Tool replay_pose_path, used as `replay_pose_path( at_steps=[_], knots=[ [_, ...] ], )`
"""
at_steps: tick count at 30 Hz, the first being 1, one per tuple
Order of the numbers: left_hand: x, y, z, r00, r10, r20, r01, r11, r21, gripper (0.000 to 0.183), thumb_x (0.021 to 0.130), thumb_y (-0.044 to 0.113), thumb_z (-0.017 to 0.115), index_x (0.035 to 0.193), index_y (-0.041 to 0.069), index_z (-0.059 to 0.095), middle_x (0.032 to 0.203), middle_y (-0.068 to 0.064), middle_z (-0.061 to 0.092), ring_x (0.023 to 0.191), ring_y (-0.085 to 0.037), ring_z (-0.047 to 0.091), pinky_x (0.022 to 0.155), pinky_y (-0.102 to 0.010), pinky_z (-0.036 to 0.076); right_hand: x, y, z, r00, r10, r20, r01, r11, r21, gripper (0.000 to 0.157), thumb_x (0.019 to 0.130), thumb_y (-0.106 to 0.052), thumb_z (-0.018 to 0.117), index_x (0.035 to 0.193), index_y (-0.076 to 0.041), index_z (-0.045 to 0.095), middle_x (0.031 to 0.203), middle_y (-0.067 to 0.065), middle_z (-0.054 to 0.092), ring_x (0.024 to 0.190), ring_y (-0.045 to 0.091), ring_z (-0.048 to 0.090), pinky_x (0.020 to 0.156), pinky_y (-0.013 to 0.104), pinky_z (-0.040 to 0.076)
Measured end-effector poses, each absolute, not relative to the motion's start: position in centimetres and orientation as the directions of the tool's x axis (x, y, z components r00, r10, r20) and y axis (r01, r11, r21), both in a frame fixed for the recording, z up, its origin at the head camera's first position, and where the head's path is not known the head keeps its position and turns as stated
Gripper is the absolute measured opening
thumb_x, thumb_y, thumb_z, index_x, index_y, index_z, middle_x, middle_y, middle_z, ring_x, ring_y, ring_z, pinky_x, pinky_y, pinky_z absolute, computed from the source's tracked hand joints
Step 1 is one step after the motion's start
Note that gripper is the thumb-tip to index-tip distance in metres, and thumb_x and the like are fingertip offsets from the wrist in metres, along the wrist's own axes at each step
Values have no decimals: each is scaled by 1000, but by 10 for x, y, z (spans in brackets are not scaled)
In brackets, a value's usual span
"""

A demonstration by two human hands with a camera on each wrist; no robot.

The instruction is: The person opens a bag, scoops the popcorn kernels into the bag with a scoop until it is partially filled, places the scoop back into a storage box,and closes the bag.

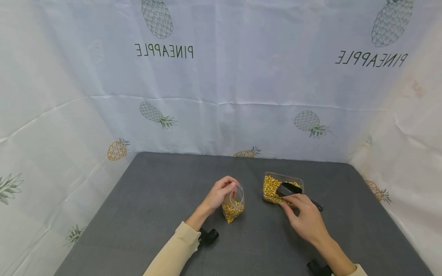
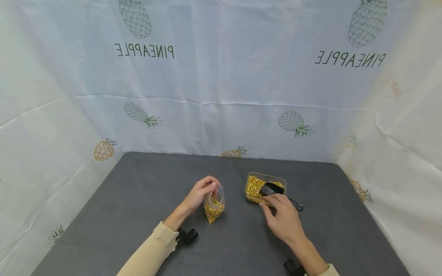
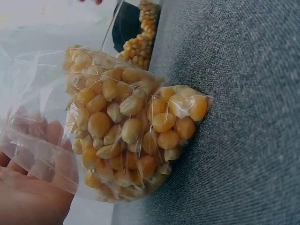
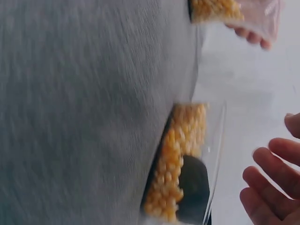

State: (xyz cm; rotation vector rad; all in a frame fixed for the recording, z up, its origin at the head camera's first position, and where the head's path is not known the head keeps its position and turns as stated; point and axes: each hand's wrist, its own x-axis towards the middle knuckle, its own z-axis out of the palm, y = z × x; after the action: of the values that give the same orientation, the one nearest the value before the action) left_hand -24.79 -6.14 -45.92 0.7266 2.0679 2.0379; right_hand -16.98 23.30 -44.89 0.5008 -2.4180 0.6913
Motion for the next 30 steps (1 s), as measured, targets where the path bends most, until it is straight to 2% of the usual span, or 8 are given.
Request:
replay_pose_path(
  at_steps=[8, 13, 24, 30],
  knots=[
    [-248, -57, -465, -872, 428, 237, 241, -44, 969, 30, 110, 17, 45, 116, -10, 57, 88, -9, 60, 79, -14, 58, 72, -27, 48, -161, 210, -456, -794, -192, 577, -497, 753, -432, 20, 86, -11, 81, 106, -9, 78, 105, 0, 71, 97, 23, 68, 78, 48, 54],
    [-248, -56, -468, -877, 404, 260, 252, -73, 965, 27, 110, 16, 46, 111, -9, 56, 93, -17, 64, 83, -14, 64, 76, -29, 53, -158, 194, -456, -792, -206, 575, -523, 715, -464, 20, 87, -12, 80, 107, -11, 77, 108, -1, 71, 98, 22, 69, 78, 45, 56],
    [-249, -58, -470, -870, 391, 299, 307, -46, 951, 23, 110, 17, 46, 110, -4, 57, 95, -21, 67, 84, -16, 67, 80, -32, 54, -157, 162, -457, -731, -256, 632, -616, 646, -451, 22, 83, -15, 84, 104, -12, 77, 97, -2, 73, 84, 14, 69, 71, 33, 56],
    [-249, -58, -469, -856, 414, 309, 320, -46, 946, 23, 110, 11, 43, 112, -7, 56, 95, -29, 64, 83, -24, 65, 77, -32, 53, -158, 145, -451, -672, -276, 687, -655, 654, -378, 21, 80, -20, 86, 96, -11, 77, 88, -4, 73, 77, 12, 69, 67, 30, 55]
  ],
)
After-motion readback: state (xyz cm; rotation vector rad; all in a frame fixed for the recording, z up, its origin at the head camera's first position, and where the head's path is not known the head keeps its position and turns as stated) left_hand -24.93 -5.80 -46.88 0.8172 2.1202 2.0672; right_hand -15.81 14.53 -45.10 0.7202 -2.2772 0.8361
